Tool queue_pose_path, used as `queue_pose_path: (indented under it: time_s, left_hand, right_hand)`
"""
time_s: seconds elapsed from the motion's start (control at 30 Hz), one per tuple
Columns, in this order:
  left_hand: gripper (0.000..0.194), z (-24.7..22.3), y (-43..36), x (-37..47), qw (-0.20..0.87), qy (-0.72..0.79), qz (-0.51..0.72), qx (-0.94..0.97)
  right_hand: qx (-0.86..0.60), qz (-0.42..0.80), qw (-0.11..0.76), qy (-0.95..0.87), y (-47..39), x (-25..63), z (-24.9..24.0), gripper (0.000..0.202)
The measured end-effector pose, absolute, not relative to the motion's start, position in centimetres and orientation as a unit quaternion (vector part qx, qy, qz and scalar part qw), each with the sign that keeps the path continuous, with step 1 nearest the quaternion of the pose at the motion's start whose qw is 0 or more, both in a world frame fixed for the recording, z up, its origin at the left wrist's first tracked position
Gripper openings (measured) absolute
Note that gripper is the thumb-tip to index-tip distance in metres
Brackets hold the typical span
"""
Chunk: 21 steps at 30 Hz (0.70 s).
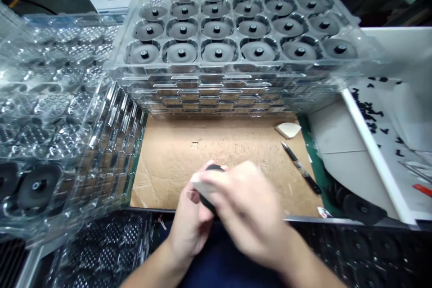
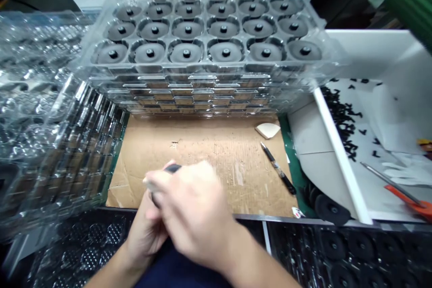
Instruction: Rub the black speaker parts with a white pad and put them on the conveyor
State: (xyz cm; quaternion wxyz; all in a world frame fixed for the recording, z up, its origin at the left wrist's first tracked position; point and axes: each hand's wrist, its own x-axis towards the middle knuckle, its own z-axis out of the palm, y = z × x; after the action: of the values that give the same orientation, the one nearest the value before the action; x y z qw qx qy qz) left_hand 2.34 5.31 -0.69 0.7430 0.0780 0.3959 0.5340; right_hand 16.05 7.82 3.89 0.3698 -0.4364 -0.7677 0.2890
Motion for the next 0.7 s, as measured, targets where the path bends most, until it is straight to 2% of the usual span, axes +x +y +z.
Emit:
queue_pose_path:
  time_s: [0.07, 0.13, 0.17, 0.23, 0.3, 0.4, 0.5, 0.63, 0.7]
  left_hand:
    - [0.062, -0.9, 5.2, 2.1, 0.749, 0.401, 0.521, 0.076]
    - [0.053, -1.1, 5.2, 2.0, 0.738, 0.42, 0.524, 0.069]
    - [0.049, -1.1, 5.2, 2.0, 0.735, 0.425, 0.524, 0.067]
    - [0.044, -1.1, 5.2, 2.2, 0.749, 0.414, 0.515, 0.061]
    - [0.049, -0.9, 5.3, 2.2, 0.773, 0.386, 0.499, 0.059]
    - [0.056, -0.6, 5.6, 1.9, 0.796, 0.35, 0.489, 0.07]
    - [0.059, -0.8, 5.8, 1.8, 0.796, 0.344, 0.493, 0.069]
    - [0.064, -0.5, 6.0, 2.4, 0.786, 0.359, 0.499, 0.062]
    - [0.057, 0.1, 6.3, 2.8, 0.805, 0.353, 0.473, 0.062]
  right_hand:
    - [-0.384, 0.319, 0.307, -0.81, 8.1, 15.3, 4.7, 0.025]
    - [-0.391, 0.354, 0.243, -0.814, 8.3, 14.7, 4.6, 0.025]
    - [-0.405, 0.351, 0.241, -0.809, 8.3, 14.5, 4.4, 0.024]
    - [-0.438, 0.303, 0.3, -0.791, 8.3, 14.1, 4.0, 0.024]
    - [-0.432, 0.276, 0.345, -0.786, 8.1, 14.1, 3.8, 0.025]
    - [-0.378, 0.326, 0.307, -0.811, 7.6, 15.4, 4.1, 0.024]
    - [-0.429, 0.337, 0.263, -0.795, 7.3, 17.4, 4.5, 0.022]
    - [-0.52, 0.242, 0.257, -0.778, 7.7, 18.1, 4.8, 0.024]
    - [-0.481, 0.192, 0.287, -0.806, 8.2, 17.5, 5.0, 0.025]
